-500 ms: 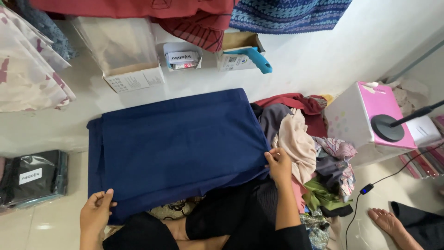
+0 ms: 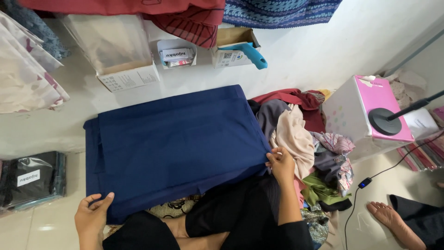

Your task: Smoothing, lint rolling, and folding a blue hijab on the floor in a sorting area.

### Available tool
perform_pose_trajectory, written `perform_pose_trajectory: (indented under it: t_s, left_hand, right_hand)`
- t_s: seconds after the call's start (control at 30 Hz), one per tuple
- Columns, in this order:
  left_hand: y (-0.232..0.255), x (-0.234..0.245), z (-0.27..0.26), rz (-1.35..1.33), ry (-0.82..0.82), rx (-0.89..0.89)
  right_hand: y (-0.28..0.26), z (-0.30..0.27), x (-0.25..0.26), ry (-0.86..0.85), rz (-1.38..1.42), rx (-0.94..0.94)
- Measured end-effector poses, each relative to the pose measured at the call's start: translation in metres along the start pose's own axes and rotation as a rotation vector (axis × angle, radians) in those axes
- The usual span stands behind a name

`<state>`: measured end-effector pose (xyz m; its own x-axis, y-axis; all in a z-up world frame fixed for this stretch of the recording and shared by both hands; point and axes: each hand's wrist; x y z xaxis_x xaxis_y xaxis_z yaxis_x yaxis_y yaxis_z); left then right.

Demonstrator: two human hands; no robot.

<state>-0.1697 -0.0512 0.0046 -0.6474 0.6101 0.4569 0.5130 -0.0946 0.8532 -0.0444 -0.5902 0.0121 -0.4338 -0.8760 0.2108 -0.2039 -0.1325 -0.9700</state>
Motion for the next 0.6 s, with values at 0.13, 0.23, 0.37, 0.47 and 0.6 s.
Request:
perform_pose_trajectory:
  t_s: [0.13,0.23,0.37,0.47,0.6]
  left_hand:
    - [0.019,0.005,-0.021,0.372,0.044,-0.093]
    - [0.026,0.004,-0.028,0.542,0.020,-0.163]
    - [0.037,-0.015,-0.020,0.676,0.161,-0.354]
    - [0.079,-0.045,-0.023,0.617,0.118,-0.807]
    - [0.068,-0.094,0.015,0.665,0.008,-1.145]
  right_hand:
    - [0.010,-0.002,-0.007,0.114,-0.337,0.316]
    - [0.015,0.002,-0.014,0.145,-0.650,0.611]
    - [-0.043,-0.027,-0.059,0.216,-0.629,0.741]
    - [-0.066,-0.041,-0.109,-0.067,-0.491,0.948]
    - [-0.060,-0.024,-0.161,-0.274,-0.726,1.236]
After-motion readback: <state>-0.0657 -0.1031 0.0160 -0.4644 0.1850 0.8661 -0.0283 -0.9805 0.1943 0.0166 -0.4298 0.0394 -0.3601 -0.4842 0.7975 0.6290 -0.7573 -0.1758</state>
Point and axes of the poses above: each hand's wrist, its own z-axis towards the middle knuckle, its own x-axis out of the back of the hand, y = z × x, and after that the axes turned 4 degrees about y, right-handed
